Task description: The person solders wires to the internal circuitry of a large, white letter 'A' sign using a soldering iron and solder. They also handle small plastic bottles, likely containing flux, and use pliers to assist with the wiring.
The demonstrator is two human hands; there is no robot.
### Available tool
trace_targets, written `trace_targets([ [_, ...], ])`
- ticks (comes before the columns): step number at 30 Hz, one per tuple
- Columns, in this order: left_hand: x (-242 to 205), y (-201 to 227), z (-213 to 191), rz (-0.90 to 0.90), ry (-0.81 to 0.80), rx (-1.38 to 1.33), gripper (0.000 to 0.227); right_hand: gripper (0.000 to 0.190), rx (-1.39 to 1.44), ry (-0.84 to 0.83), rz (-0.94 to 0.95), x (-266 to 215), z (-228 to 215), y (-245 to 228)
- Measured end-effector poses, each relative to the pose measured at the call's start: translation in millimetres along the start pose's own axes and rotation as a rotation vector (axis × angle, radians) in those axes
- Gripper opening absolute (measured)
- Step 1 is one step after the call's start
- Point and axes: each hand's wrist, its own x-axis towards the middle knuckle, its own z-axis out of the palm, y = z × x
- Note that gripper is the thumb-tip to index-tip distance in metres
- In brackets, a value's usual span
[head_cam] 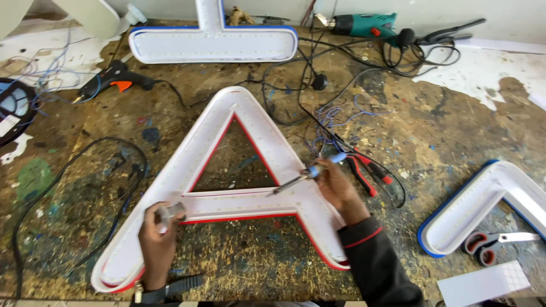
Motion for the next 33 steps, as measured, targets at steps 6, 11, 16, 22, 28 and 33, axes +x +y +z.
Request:
trace_targets([
  [6, 21, 31, -12, 0.007, 0.195, -0.543, 0.024, 0.054, -0.075, -0.065, 0.046, 21, 16, 26],
  [11, 6, 92, 10, -0.265, 0.057, -0.715, 0.031, 0.037, -0.124, -0.077, 0.112, 1, 43, -23],
  [16, 10, 103, 77, -0.341, -0.491, -0.802, 0.044, 0.039, -0.178, -0.107, -0.136, 9, 16, -29],
  [22, 0, 132, 115, -0.173, -0.787, -0.279, 0.068, 0.029, 0.189, -0.103, -0.23, 23, 5, -12],
  [28, 5, 99, 107, 0.151, -0.947, -0.093, 0.059, 0.029, 0.094, -0.204, -0.158, 1, 46, 17],
  [33, 8, 103, 81, 0.178, -1.064, -0.203, 0.06, 0.026, 0.273, -0.146, -0.069, 6, 49, 51],
])
